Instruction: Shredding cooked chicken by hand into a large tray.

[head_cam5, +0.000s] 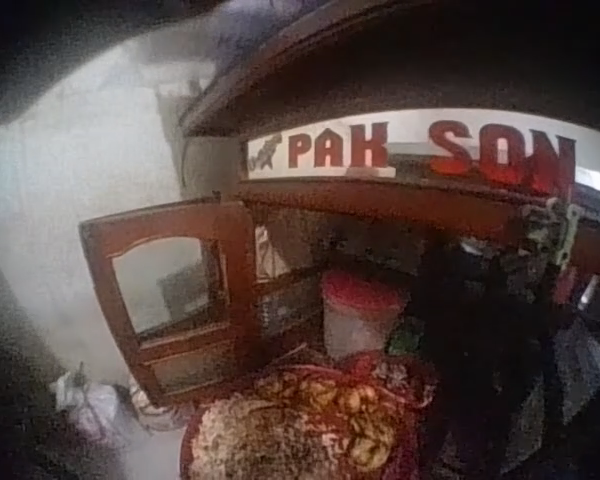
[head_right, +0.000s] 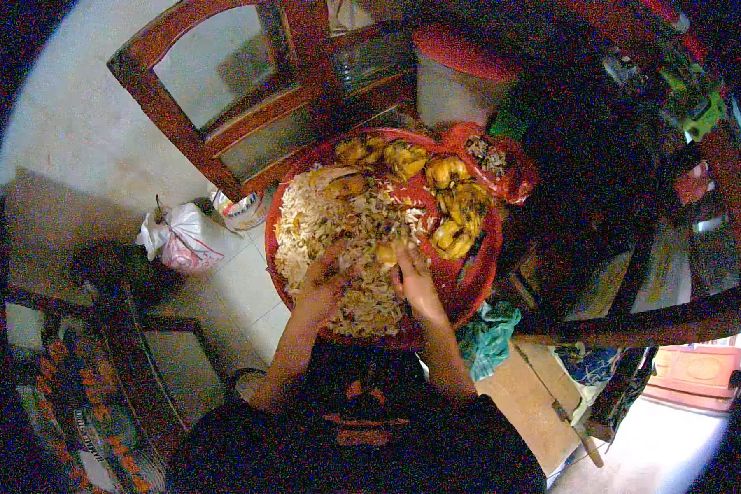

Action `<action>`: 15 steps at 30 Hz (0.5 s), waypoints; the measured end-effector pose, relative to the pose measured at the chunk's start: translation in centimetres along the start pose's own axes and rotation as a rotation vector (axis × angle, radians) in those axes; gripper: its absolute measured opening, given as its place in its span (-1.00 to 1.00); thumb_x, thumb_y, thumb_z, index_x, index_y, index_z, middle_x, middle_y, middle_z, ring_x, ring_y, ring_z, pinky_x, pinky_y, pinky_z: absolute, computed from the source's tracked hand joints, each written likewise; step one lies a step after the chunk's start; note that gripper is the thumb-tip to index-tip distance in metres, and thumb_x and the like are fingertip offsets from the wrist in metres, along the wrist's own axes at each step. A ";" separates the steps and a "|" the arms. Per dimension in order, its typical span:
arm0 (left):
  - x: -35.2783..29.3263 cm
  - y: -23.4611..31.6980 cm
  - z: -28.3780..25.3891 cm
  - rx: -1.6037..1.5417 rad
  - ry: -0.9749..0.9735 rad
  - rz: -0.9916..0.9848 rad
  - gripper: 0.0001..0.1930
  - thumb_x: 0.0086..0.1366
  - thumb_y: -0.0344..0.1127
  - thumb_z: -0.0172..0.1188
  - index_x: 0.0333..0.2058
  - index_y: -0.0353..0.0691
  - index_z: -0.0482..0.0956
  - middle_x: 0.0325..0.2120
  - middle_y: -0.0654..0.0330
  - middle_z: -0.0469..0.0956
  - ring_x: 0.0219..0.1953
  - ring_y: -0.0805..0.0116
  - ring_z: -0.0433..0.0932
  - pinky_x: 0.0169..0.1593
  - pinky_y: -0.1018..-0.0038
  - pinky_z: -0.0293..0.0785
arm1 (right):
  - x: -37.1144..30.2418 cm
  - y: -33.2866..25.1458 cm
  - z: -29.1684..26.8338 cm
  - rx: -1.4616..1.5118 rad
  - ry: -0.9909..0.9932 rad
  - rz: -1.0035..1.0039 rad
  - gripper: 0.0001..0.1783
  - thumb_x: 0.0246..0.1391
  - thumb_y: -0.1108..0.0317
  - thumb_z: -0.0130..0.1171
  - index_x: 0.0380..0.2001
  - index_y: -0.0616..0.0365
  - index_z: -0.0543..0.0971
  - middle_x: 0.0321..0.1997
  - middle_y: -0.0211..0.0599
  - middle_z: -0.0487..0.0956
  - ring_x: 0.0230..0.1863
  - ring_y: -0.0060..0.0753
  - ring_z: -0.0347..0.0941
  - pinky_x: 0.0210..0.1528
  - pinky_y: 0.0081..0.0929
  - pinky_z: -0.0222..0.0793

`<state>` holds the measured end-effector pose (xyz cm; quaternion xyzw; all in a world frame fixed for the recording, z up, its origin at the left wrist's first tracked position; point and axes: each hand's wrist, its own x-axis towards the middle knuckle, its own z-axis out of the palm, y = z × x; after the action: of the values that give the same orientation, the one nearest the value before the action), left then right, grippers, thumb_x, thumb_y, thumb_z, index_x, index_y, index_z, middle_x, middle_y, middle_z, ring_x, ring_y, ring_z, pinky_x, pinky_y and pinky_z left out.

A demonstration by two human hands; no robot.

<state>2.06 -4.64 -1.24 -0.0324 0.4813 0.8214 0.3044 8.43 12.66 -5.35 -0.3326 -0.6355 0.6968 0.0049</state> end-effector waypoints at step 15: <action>-0.3 0.4 -1.0 0.288 -0.002 0.118 -0.87 0.09 -0.52 0.17 -0.34 -0.36 0.53 -0.43 0.23 0.55 -0.41 0.51 0.49 -0.34 0.60 0.42 | -3.7 -3.8 3.1 -0.554 -0.283 -0.256 -0.54 0.22 0.18 -0.17 0.08 0.26 0.28 -0.01 0.05 0.43 0.10 -0.21 0.30 0.13 -0.39 0.12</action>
<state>1.86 -5.76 -1.31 0.0406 0.5951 0.7602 0.2576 8.24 9.07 -0.42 -0.1386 -0.8317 0.5306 -0.0863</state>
